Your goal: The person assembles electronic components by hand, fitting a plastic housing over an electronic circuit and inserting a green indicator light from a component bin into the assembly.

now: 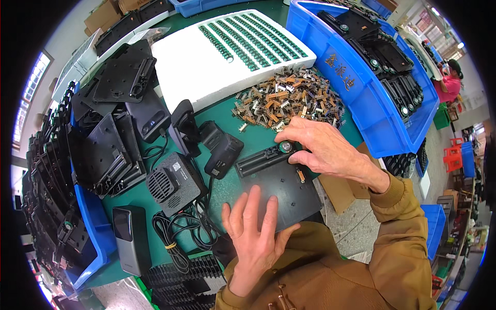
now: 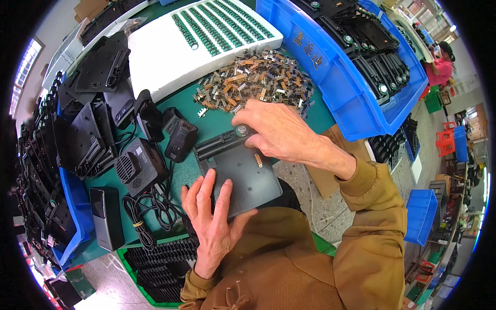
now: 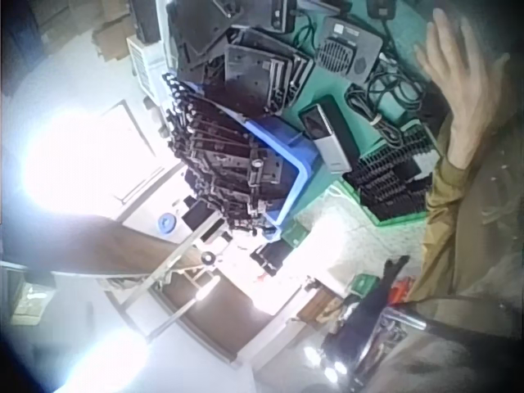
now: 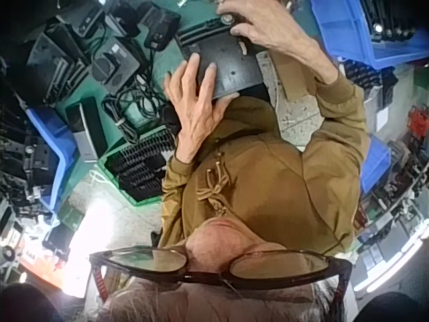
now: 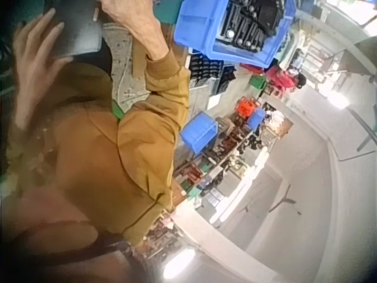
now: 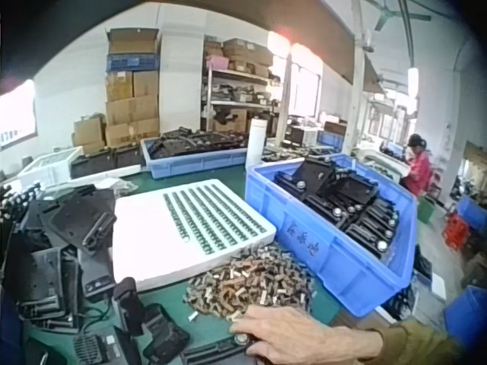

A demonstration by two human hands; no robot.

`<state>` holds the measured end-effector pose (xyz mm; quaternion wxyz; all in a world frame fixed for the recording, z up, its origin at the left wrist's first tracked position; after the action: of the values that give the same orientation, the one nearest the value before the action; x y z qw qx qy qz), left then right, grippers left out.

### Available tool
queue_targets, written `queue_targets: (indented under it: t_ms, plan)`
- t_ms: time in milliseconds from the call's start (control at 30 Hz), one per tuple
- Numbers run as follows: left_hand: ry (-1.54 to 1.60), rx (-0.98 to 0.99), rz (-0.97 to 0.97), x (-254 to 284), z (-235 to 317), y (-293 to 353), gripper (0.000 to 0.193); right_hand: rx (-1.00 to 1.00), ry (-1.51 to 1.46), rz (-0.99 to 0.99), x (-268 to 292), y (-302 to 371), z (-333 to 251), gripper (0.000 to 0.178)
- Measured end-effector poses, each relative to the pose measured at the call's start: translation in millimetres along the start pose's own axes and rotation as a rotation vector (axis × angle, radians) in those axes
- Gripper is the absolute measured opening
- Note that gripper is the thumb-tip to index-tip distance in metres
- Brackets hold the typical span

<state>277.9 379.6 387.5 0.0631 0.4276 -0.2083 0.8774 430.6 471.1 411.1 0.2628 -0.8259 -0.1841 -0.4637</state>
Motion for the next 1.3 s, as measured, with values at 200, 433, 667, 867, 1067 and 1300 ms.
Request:
queue_targets:
  t_ms: [200,433,667,867,1067,1300]
  plan:
    - [-0.008,-0.005,-0.039,-7,0,-1,0.063,0.023,0.043,-0.011,3,5,2,0.034]
    - [-0.001,-0.042,-0.073,-7,0,1,0.067,-0.059,-0.152,-0.056,6,11,13,0.032]
    - [0.189,-0.029,0.052,11,1,1,0.084,-0.135,-0.079,0.037,70,36,0,0.033]
    - [0.238,-0.013,-0.025,18,-1,4,0.09,-0.259,-0.076,0.304,162,71,11,0.036]
    - [0.123,-0.02,-0.098,15,5,5,0.095,-0.538,0.229,0.48,290,136,73,0.035]
    - [0.093,0.003,-0.131,11,10,-4,0.091,-0.901,0.617,0.526,376,233,200,0.036]
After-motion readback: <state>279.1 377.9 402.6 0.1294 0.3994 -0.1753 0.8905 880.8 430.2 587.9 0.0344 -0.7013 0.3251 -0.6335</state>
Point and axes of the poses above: each hand's wrist, its own y-axis away from the middle knuckle, its own x-axis out of the back of the hand, z = x × y, the point moved 10 cm from there along -y, towards the middle knuckle, and after that the axes turned 13 degrees about x, right-handed, at the moved point
